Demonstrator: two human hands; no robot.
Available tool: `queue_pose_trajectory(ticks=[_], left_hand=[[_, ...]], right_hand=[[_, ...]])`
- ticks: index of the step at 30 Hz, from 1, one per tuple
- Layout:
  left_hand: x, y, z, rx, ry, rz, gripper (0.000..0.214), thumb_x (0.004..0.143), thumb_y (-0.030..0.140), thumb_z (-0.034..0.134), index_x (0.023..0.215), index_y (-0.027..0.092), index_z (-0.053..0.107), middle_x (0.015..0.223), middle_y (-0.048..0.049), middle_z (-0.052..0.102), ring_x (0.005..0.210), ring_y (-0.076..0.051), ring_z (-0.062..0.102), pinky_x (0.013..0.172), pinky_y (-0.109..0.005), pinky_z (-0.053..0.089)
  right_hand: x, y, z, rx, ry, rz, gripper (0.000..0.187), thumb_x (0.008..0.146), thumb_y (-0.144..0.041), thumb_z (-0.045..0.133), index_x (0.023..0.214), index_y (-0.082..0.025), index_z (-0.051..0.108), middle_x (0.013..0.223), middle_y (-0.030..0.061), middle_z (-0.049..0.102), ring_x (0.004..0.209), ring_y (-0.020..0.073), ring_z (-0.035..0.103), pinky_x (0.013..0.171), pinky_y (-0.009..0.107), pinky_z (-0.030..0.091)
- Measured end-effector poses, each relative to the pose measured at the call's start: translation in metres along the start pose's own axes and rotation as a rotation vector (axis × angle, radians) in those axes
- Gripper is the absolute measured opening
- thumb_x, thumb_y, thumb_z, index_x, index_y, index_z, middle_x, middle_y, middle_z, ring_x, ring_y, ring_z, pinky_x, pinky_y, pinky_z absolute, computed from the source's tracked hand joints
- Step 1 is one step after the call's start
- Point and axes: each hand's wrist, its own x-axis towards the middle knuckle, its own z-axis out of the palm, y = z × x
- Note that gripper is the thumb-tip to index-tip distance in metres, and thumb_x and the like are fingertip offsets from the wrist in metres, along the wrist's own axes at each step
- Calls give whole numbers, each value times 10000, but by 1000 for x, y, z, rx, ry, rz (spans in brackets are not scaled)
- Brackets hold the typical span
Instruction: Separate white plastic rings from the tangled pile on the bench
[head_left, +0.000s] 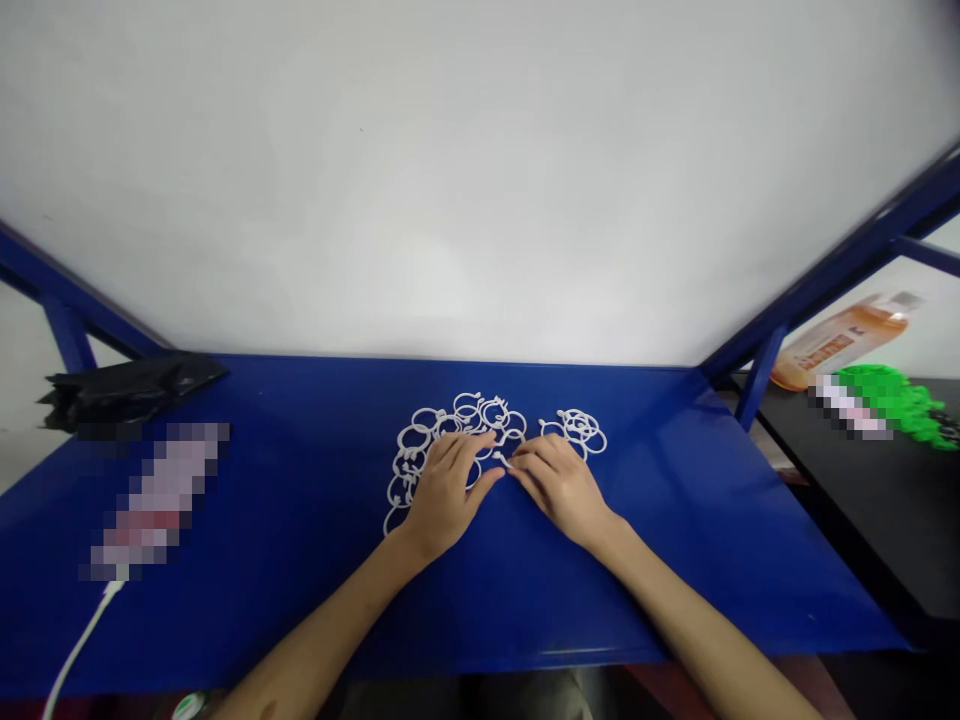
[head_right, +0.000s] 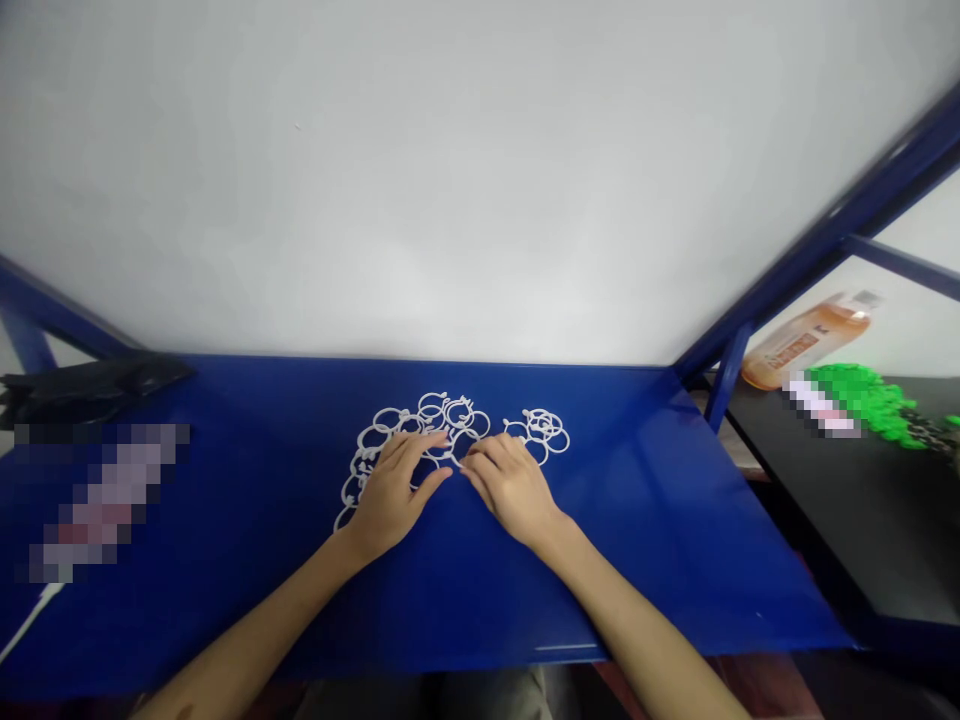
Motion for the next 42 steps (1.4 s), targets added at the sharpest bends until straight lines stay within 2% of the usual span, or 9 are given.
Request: queue_pose_trajectory(ticks=[4,9,11,17,22,26,32,37,42], left_hand=[[-1,0,-1,-70,16,33,88,971,238,570,1025,217,637,901,-15,707,945,-201,603,893,-372,487],[3,2,-6,-243,-12,69,106,975,184,552,950,210,652,844,-10,689,874,-172,594,805,-316,506],[5,4,-7,-306,-21,63,98,968,188,570,937,211,660,829,-7,682,854,-164,588,787,-306,508],[6,6,-9,-314,-78,-10,142,969,204,565,915,226,695,822,-5,689,855,-167,586,778,-312,512],[2,4,-7,-246,-66,-11,139,957,198,559,912,230,686,844,-8,713,861,-179,605,799,-344,521],[-3,3,-3,-223,-35,10,120,938,147,570,954,223,662,841,5,722,857,-175,614,811,-338,518],[-3,0,-7,-188,-40,-19,47,915,193,628,936,226,654,841,5,710,864,-181,615,806,-333,520],[4,-4,-14,-23,-31,-52,130,918,308,645,1010,216,644,955,-30,719,939,-215,623,874,-382,517],[1,-5,-8,138,-115,35,122,958,244,574,1039,205,656,995,-45,701,993,-226,609,953,-416,474]], right_hand=[[-8,-7,1,93,-28,-22,110,982,-267,564,1036,-208,640,1015,74,672,898,193,608,794,364,529],[-8,-10,-1,171,49,100,326,961,-297,595,1275,-223,551,1226,128,592,1150,238,578,911,412,548],[-7,-9,-1,194,61,100,321,974,-262,569,1293,-236,543,1273,121,595,1189,234,570,956,425,530],[-10,-6,4,304,16,79,127,1009,-235,506,1048,-210,625,922,37,719,802,157,668,750,302,546],[-11,-9,2,275,-42,55,204,1036,-270,444,992,-197,629,860,52,700,746,157,650,693,288,527],[-11,-10,0,179,-83,-58,238,1043,-239,411,982,-187,634,844,61,707,708,162,616,667,295,505],[-11,-13,2,181,-60,-106,205,1027,-204,451,980,-177,649,872,63,731,699,158,622,652,296,509],[-9,-7,5,230,95,7,208,1010,-204,492,1141,-193,654,1029,77,731,872,172,678,765,307,567],[-6,30,1,46,229,352,255,1009,-274,480,1131,-214,696,979,79,669,844,185,658,764,328,559]])
